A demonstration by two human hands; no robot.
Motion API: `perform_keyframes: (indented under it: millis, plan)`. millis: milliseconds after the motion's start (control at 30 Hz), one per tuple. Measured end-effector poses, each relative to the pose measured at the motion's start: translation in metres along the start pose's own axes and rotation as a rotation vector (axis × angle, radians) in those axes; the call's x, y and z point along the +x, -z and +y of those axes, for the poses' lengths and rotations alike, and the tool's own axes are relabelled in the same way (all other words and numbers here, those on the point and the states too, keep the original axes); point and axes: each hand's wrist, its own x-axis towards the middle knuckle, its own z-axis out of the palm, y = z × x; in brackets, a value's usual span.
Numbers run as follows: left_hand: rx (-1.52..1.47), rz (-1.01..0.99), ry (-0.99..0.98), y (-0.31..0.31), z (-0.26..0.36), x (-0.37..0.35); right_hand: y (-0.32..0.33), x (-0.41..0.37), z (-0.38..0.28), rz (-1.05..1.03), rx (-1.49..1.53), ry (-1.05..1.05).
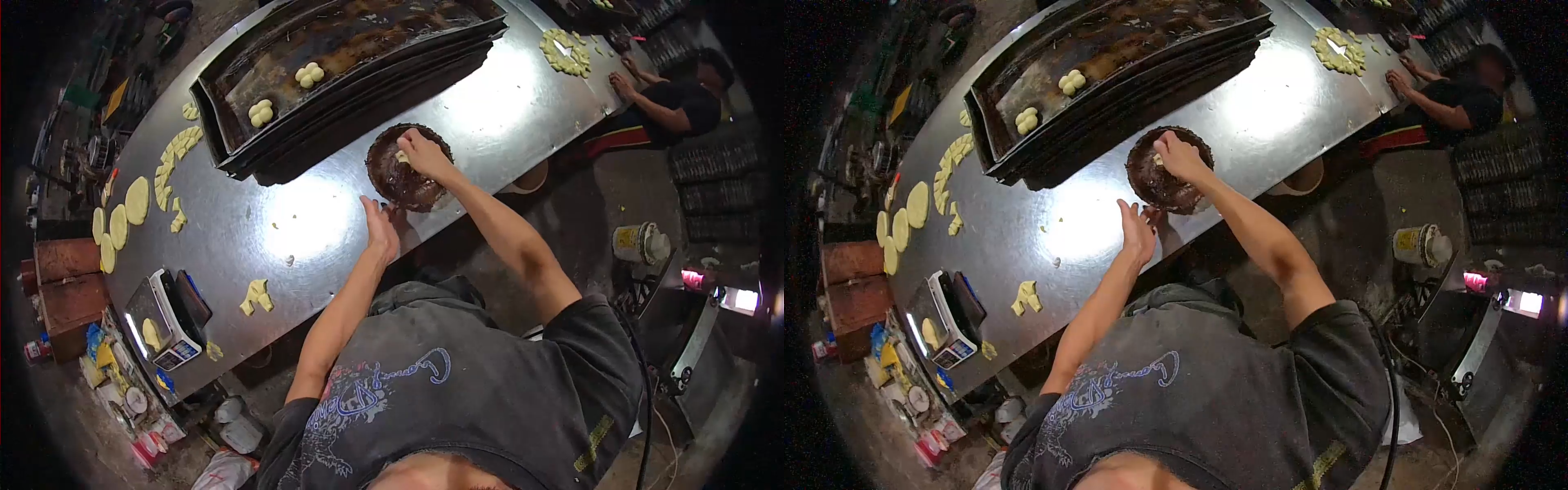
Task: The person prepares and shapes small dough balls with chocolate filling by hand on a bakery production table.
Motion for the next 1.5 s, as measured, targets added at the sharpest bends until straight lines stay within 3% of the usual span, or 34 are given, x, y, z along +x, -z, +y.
perform_keyframes:
  millis: [100,200,333,367,467,533,567,667,767,867,933,1000,1033,1133,1167,1267,1400,1500]
  plan:
    - [0.054,0.186,0.155,0.032,0.005,0.019,-0.013,-0.027,-0.011,-0.132,-0.015,0.142]
    - [0.352,0.132,-0.126,0.052,0.033,-0.017,-0.045,-0.065,-0.028,-0.17,-0.018,0.124]
    - [0.398,-0.022,-0.493,0.074,0.091,-0.068,-0.059,-0.059,-0.064,-0.155,0.697,-0.301]
    - [0.487,-0.02,-0.568,0.072,0.108,-0.082,-0.045,-0.067,-0.094,-0.282,0.996,-0.307]
    - [0.565,-0.045,-0.694,0.069,0.148,-0.113,-0.037,-0.083,-0.183,-0.578,1.447,-0.237]
    - [0.557,-0.08,-0.744,0.071,0.17,-0.136,-0.053,-0.097,-0.227,-0.621,1.542,-0.201]
    - [0.566,0.019,-0.819,0.068,0.181,-0.153,-0.064,-0.103,-0.245,-0.644,1.588,-0.183]
    - [0.336,0.126,-0.913,0.087,0.198,-0.175,-0.094,-0.12,-0.279,-0.615,1.525,-0.052]
    - [0.328,0.164,-0.912,0.111,0.204,-0.192,-0.112,-0.146,-0.309,-0.346,1.097,0.248]
    - [0.366,0.175,-0.875,0.136,0.209,-0.209,-0.128,-0.152,-0.306,-0.364,0.776,0.379]
    - [0.376,0.15,-0.866,0.148,0.214,-0.221,-0.13,-0.148,-0.306,-0.639,0.9,0.123]
    - [0.611,0.236,-1.114,0.164,0.216,-0.217,-0.136,-0.128,-0.298,-0.927,0.993,-0.119]
    - [0.734,0.272,-1.235,0.171,0.219,-0.214,-0.142,-0.125,-0.298,-0.903,1.018,-0.113]
    - [0.939,0.481,-1.134,0.18,0.227,-0.213,-0.157,-0.133,-0.315,-0.638,0.964,-0.01]
    - [0.876,0.475,-1.085,0.179,0.231,-0.212,-0.161,-0.137,-0.319,-0.581,0.94,0.106]
    - [0.53,0.289,-0.805,0.194,0.24,-0.185,-0.163,-0.144,-0.332,-0.273,0.641,0.516]
    - [0.115,0.025,-0.504,0.175,0.243,-0.182,-0.159,-0.14,-0.331,-0.13,0.395,0.712]
    - [0.11,-0.073,-0.385,0.179,0.24,-0.166,-0.164,-0.127,-0.315,-0.118,0.338,0.827]
